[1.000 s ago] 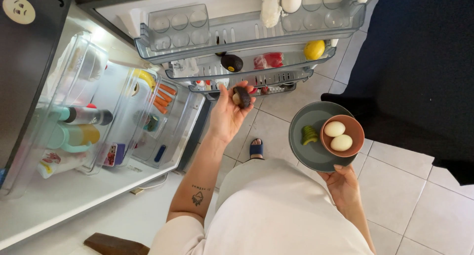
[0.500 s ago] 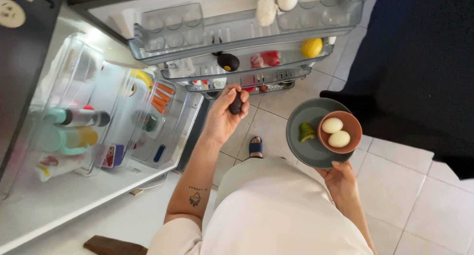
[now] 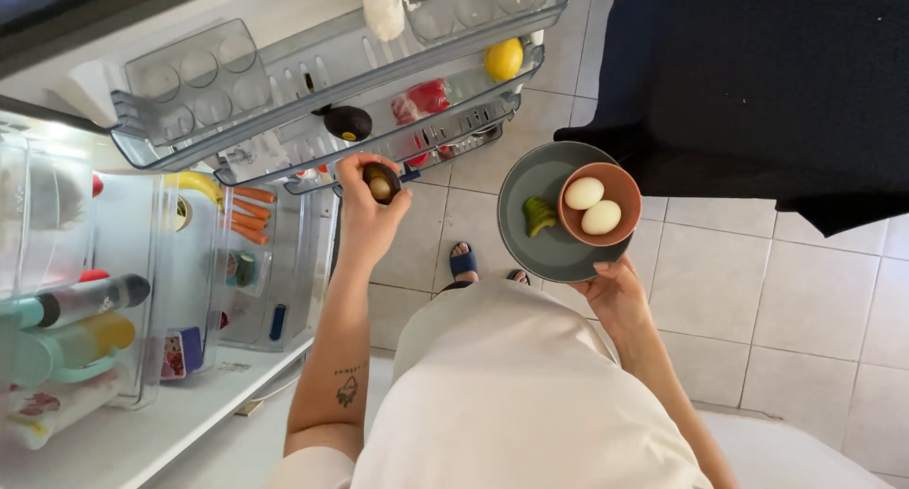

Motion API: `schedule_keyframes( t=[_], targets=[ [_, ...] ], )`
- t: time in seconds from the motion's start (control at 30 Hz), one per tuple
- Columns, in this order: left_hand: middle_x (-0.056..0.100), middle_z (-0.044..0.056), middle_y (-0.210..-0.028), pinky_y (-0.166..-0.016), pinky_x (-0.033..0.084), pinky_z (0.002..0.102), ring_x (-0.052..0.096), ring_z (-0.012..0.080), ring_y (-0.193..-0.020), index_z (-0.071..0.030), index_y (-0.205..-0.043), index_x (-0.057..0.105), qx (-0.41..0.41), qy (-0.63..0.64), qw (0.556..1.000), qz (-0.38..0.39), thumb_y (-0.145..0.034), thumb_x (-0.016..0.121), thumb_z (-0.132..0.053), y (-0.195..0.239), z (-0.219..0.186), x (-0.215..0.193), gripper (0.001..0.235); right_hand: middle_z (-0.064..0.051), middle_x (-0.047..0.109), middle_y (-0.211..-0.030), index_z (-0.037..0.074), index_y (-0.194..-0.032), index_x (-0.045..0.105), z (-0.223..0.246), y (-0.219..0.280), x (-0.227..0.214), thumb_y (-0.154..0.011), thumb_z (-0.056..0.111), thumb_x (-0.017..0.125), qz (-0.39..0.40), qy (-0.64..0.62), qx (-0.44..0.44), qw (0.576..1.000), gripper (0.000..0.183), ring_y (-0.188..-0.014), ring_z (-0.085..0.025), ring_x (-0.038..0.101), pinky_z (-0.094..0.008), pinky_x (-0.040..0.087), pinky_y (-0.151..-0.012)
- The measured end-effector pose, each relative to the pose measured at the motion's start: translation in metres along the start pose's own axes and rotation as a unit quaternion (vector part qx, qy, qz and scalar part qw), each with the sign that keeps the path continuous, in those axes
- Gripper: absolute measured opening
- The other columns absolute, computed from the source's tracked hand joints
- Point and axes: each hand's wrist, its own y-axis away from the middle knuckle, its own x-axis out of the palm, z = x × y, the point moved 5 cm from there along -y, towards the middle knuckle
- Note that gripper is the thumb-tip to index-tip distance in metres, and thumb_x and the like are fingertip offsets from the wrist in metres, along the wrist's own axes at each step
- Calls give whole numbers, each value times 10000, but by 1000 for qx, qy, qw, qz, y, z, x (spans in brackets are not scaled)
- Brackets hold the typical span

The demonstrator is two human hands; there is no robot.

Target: The person retrieves eggs and an avocado from the refrigerator and places them on a plate. They then slice the eggs in half and arrange them into meal prep containers alongside shredded carrots, tomatoes, and cabbage. Finally, the person slices the avocado on a plate.

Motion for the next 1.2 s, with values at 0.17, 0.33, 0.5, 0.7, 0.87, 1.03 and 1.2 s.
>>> schedule_keyframes(
  t=[0.17,0.33,0.5,0.7,0.87,1.03,1.2],
  targets=[
    [412,113,-1184,-853,514,441,555,373,-1048,-99,-1171,497,38,-275,960,-14,-733,716,-23,-25,3,9,495,-80,661,-802,143,-1046,560,5,-3,1,-698,61,504,-2,-11,-15,1000,362,-705,-229,698,-426,594,-700],
    [410,216,-1158,-867,507,468,528,406,-1068,8,-1291,442,104,-320,941,-38,-845,677,-90,-48,5,19,514,-80,646,-746,133,-998,569,-10,-12,-42,-672,71,500,-21,-19,-32,999,338,-643,-212,689,-364,586,-607],
    [459,153,-1105,-777,447,478,509,327,-1015,-28,-1253,453,152,-484,857,-92,-903,613,-273,-78,31,18,456,-67,632,-735,133,-1022,558,6,-14,-26,-660,79,502,-45,1,-49,998,370,-639,-198,683,-352,575,-603],
    [600,72,-754,-708,363,426,574,259,-717,-116,-863,601,133,-626,761,-108,-929,532,-392,-111,9,19,292,-63,632,-748,139,-1062,548,14,-21,-19,-674,64,493,-64,-1,-72,995,399,-661,-203,688,-372,581,-634],
    [638,79,-681,-610,448,398,584,234,-551,-15,-1085,581,114,-657,741,-80,-969,458,-296,-140,26,12,328,-56,614,-746,120,-1079,537,22,-29,-12,-674,48,493,-94,-13,-79,992,414,-651,-193,677,-374,581,-632],
    [576,63,-598,-804,391,502,598,264,-636,-60,-1006,627,198,-642,722,-169,-953,604,-382,-143,22,10,327,-52,616,-743,143,-1067,536,33,-45,-21,-695,60,493,-101,-25,-76,992,383,-652,-193,679,-382,586,-635],
    [607,85,-945,-801,391,400,563,258,-889,-87,-1077,601,221,-539,800,-145,-958,573,-287,-92,-3,33,234,-54,622,-772,159,-1088,543,68,-70,-28,-690,65,484,-94,-5,-66,993,413,-664,-193,678,-396,593,-653]
  ],
)
